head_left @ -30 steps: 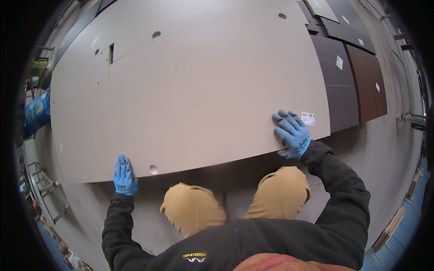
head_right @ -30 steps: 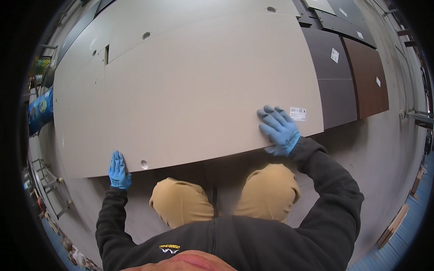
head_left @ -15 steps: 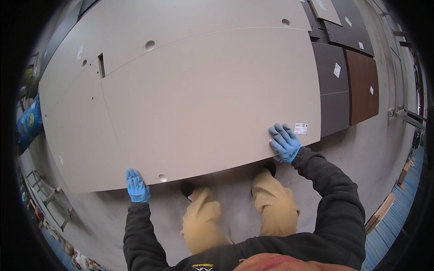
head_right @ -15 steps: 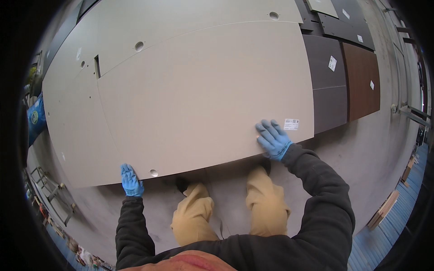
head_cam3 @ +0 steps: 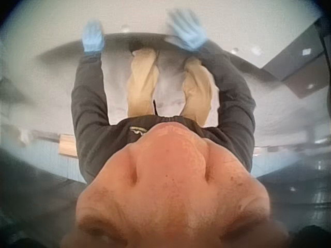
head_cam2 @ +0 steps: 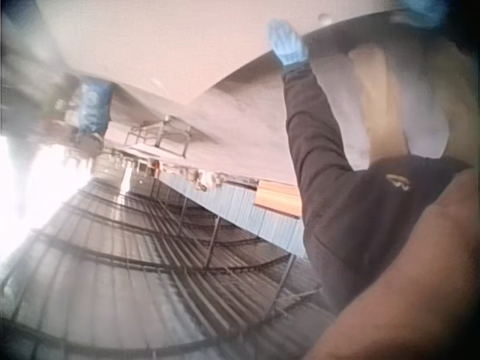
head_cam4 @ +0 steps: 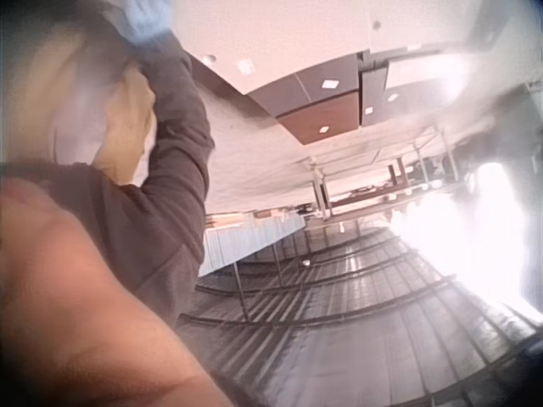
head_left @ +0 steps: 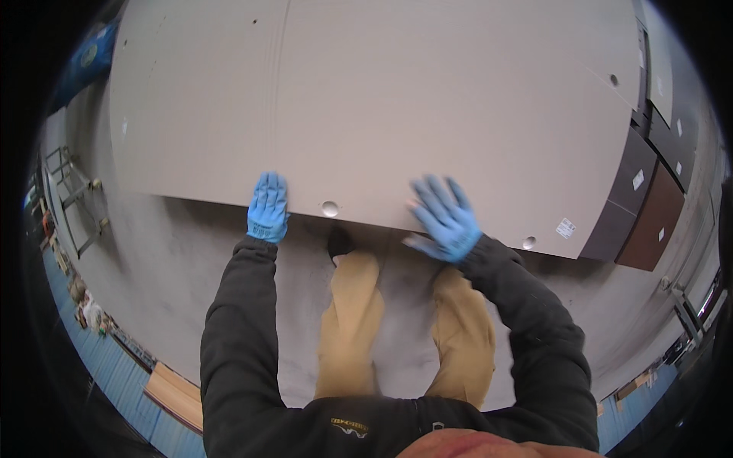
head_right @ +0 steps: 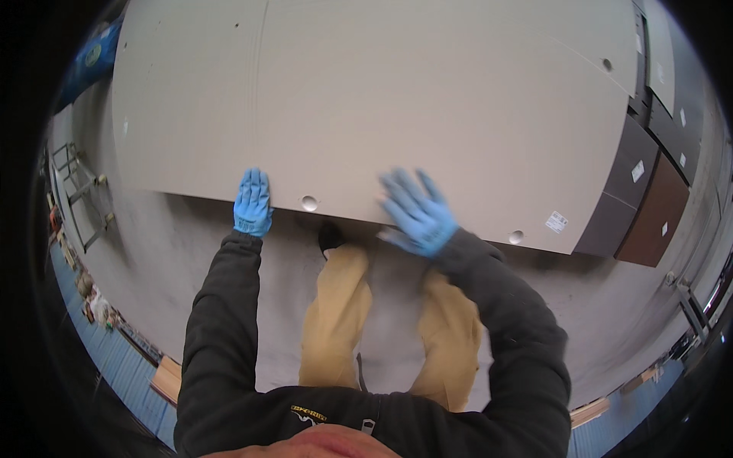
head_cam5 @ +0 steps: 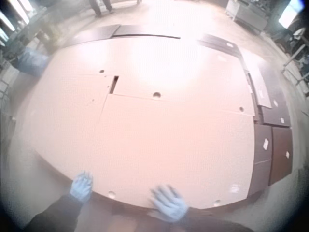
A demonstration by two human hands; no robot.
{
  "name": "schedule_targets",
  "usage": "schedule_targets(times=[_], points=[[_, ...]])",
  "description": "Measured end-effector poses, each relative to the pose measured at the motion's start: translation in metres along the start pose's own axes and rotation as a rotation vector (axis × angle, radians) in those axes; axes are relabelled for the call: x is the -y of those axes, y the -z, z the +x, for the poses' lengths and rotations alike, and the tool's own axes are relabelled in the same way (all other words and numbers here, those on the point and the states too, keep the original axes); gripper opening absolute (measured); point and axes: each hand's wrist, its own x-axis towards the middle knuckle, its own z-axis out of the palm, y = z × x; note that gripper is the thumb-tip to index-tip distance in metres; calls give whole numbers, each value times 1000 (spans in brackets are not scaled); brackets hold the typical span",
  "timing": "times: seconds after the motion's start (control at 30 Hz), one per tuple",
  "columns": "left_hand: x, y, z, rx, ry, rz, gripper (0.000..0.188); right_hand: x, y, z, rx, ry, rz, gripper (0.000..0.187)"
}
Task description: The person wipes a large cabinet panel with a cloth, pours liquid from a bottle onto the cloth, and continues wiping both sides. They then move the panel to the floor, align it with another panel, and inspect the seam before picking up a metal rod and walking toward a stack of panels.
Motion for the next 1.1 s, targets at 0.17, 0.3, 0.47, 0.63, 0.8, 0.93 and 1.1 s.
schedule_targets(times=[0.17, 0.3, 0.47, 0.63, 0.8, 0.93, 1.1], points=[[4, 4, 1, 23, -8, -5, 80, 24, -86, 110, -62, -193, -68, 82], [5, 3, 4, -2, -18, -16, 79, 25, -100, 116, -83, -177, -183, 86], [5, 9, 6, -10, -9, 1, 81, 30, -96, 116, 21, -195, -188, 88], [-17, 41, 19, 342, 194, -13, 70, 42, -78, 129, 129, -212, -233, 99], [-72, 119, 1, 380, 281, -65, 75, 103, -20, 104, 385, -343, -217, 95], [-112, 203, -89, 448, 425, -399, 83, 204, 81, 22, 570, -454, -195, 68], [-123, 309, -234, 854, 887, -897, 65, 332, 230, -94, 1211, -1198, 12, 64]])
